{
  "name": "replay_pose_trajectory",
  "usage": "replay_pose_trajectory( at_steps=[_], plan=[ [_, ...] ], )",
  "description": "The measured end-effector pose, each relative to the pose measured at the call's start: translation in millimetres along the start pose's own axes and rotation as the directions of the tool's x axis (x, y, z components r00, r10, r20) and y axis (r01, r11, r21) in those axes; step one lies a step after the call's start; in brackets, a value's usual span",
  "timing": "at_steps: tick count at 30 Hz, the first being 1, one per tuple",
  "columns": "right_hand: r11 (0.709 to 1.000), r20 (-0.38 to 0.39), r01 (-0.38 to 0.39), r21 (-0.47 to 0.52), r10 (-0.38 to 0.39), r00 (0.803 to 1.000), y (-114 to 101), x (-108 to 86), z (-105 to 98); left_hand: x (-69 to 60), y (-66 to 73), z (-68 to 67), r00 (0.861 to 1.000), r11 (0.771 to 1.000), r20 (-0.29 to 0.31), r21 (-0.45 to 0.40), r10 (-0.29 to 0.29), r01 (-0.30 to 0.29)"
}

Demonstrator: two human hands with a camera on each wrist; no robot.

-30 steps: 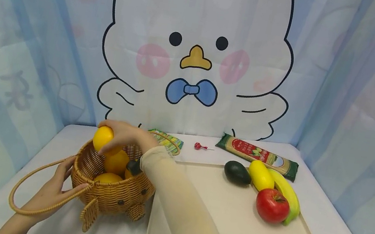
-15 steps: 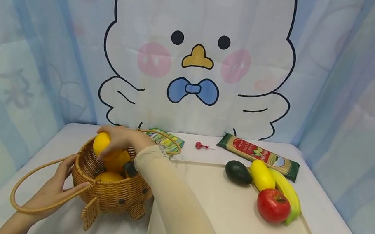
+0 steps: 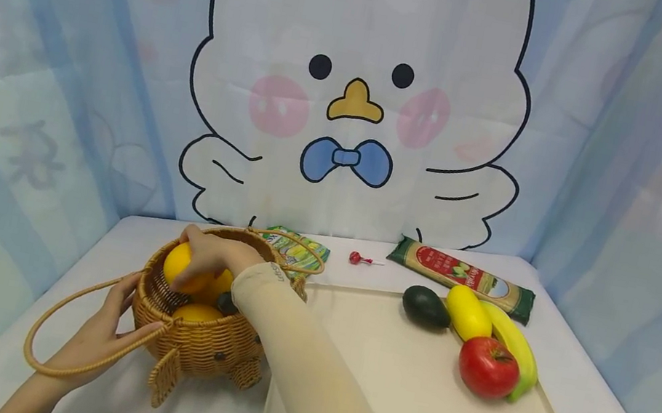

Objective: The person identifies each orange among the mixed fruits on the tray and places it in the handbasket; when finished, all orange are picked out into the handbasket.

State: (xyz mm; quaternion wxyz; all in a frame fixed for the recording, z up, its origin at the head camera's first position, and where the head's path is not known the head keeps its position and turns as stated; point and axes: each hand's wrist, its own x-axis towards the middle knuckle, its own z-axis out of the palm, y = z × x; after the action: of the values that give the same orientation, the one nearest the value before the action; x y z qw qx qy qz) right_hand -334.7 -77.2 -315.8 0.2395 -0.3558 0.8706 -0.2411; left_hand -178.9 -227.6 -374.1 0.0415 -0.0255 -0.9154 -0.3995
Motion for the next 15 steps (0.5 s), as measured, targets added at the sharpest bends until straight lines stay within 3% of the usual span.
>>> replay_pose_trajectory(
  at_steps=[9, 15],
  plan=[
    [0.992, -0.006, 0.007, -0.123, -0.008, 1.000, -4, 6.8, 5, 0.2, -0.5, 0.7, 1.000, 1.000, 0.010, -0.010, -0.009, 0.009],
    [0.978, 0.041, -0.003, -0.207, 0.012, 0.999, -11, 11.7, 13, -0.8, -1.7, 1.4, 1.000, 1.000, 0.003, -0.010, 0.000, 0.000]
  ],
)
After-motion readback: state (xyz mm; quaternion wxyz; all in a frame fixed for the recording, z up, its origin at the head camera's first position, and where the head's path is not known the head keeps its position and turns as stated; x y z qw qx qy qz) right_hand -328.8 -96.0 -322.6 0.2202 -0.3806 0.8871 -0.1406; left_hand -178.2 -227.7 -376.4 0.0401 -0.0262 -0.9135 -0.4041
